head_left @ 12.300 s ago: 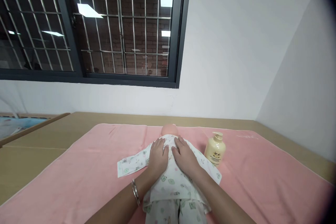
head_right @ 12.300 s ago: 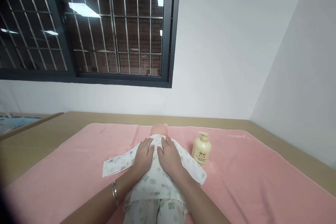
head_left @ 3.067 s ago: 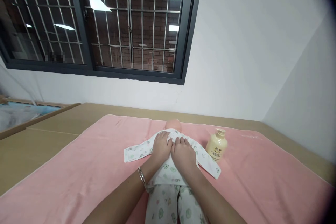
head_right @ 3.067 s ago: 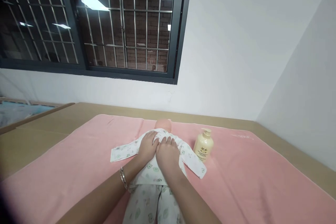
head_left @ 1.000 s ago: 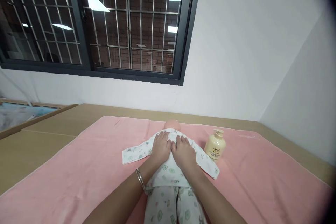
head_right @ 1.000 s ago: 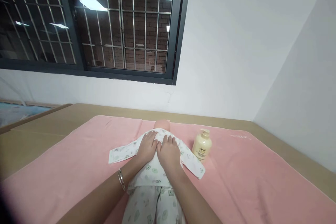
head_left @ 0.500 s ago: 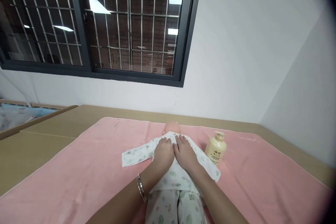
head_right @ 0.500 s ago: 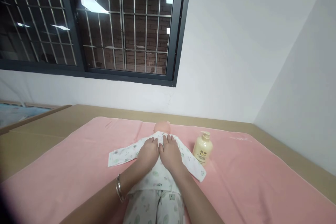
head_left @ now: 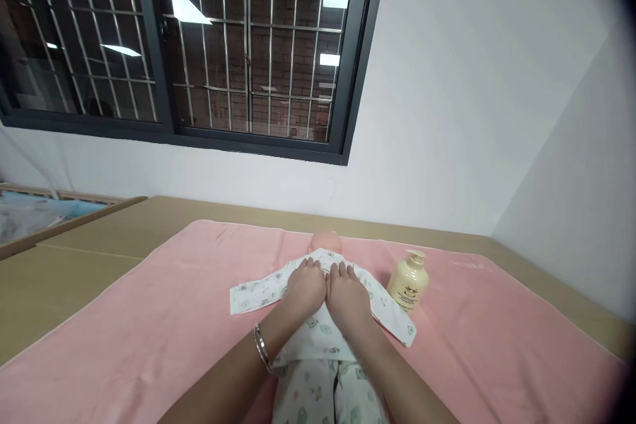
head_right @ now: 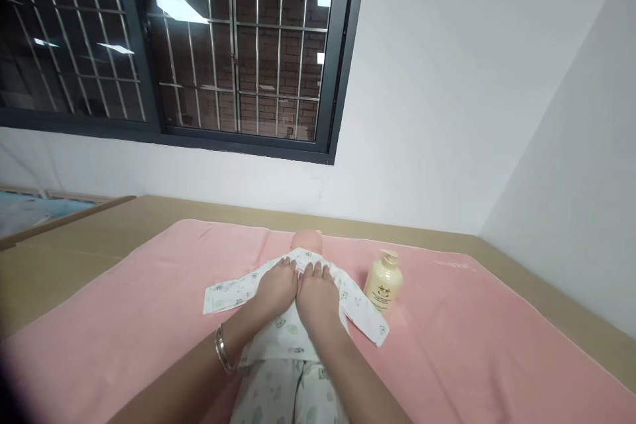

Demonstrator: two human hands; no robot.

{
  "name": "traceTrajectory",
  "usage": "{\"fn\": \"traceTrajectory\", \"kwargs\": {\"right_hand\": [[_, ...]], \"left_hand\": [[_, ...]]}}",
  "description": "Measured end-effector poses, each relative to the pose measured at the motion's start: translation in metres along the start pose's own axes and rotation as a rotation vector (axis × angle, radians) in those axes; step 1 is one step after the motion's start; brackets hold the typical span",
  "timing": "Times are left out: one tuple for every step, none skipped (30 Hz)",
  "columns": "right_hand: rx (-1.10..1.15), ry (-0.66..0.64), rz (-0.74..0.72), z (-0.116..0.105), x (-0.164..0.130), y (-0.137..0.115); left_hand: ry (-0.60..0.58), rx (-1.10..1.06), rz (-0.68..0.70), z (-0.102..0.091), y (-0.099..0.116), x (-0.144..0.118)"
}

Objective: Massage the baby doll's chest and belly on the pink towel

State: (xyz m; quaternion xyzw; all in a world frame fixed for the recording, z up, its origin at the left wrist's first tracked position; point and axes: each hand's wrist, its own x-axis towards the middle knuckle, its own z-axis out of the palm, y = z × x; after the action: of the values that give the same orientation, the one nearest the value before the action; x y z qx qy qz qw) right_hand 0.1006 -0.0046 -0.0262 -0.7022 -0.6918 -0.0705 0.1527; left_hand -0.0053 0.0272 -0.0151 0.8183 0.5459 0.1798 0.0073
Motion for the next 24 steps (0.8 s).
{"fn": "traceTrajectory", "kwargs": {"right_hand": [[-0.028, 0.006, 0.007, -0.001, -0.004, -0.005], [-0.050, 0.011, 0.005, -0.001, -0.008, -0.009], [-0.069, 0.014, -0.003, 0.000, -0.011, -0.013], [-0.084, 0.018, -0.015, 0.000, -0.015, -0.016], [-0.094, 0.023, -0.026, 0.001, -0.017, -0.018], [-0.098, 0.028, -0.036, 0.001, -0.018, -0.019], [-0.093, 0.032, -0.043, 0.001, -0.018, -0.020], [-0.078, 0.034, -0.050, 0.001, -0.017, -0.018], [-0.054, 0.033, -0.058, 0.001, -0.015, -0.016], [-0.019, 0.033, -0.068, 0.001, -0.011, -0.012], [0.023, 0.033, -0.077, 0.000, -0.007, -0.008], [0.070, 0.033, -0.080, 0.000, -0.002, -0.003], [0.120, 0.030, -0.077, 0.001, 0.002, 0.003], [0.169, 0.024, -0.067, 0.002, 0.007, 0.008], [0.213, 0.012, -0.054, 0.003, 0.011, 0.014], [0.253, 0.000, -0.045, 0.005, 0.014, 0.018], [0.285, -0.012, -0.047, 0.007, 0.016, 0.023], [0.311, -0.019, -0.059, 0.009, 0.018, 0.026], [0.329, -0.023, -0.076, 0.011, 0.019, 0.028], [0.341, -0.022, -0.093, 0.012, 0.020, 0.030], [0.346, -0.023, -0.104, 0.013, 0.020, 0.031], [0.345, -0.024, -0.110, 0.013, 0.020, 0.031], [0.339, -0.028, -0.110, 0.013, 0.020, 0.030], [0.330, -0.033, -0.106, 0.013, 0.019, 0.029]], "left_hand": [[-0.008, -0.019, 0.016, 0.001, -0.005, 0.003], [-0.010, -0.041, 0.031, 0.002, -0.010, 0.005], [-0.005, -0.066, 0.042, 0.003, -0.014, 0.008], [0.007, -0.092, 0.050, 0.006, -0.019, 0.010], [0.022, -0.117, 0.058, 0.008, -0.023, 0.012], [0.036, -0.133, 0.062, 0.011, -0.026, 0.014], [0.045, -0.138, 0.067, 0.013, -0.028, 0.015], [0.051, -0.131, 0.073, 0.015, -0.029, 0.015], [0.055, -0.113, 0.081, 0.016, -0.029, 0.015], [0.060, -0.090, 0.086, 0.015, -0.028, 0.014], [0.067, -0.067, 0.086, 0.014, -0.025, 0.012], [0.075, -0.044, 0.081, 0.011, -0.021, 0.010], [0.080, -0.020, 0.070, 0.008, -0.016, 0.008], [0.078, 0.008, 0.055, 0.005, -0.010, 0.005], [0.063, 0.043, 0.033, 0.002, -0.004, 0.001], [0.040, 0.082, 0.011, 0.000, 0.002, -0.002], [0.013, 0.122, -0.009, -0.001, 0.008, -0.004], [-0.012, 0.159, -0.023, -0.002, 0.013, -0.007], [-0.033, 0.184, -0.036, -0.002, 0.017, -0.008], [-0.046, 0.197, -0.046, -0.002, 0.019, -0.009], [-0.055, 0.200, -0.053, -0.002, 0.021, -0.010], [-0.062, 0.197, -0.058, -0.002, 0.022, -0.010], [-0.066, 0.188, -0.064, -0.003, 0.021, -0.010], [-0.066, 0.172, -0.069, -0.005, 0.020, -0.009]]}}
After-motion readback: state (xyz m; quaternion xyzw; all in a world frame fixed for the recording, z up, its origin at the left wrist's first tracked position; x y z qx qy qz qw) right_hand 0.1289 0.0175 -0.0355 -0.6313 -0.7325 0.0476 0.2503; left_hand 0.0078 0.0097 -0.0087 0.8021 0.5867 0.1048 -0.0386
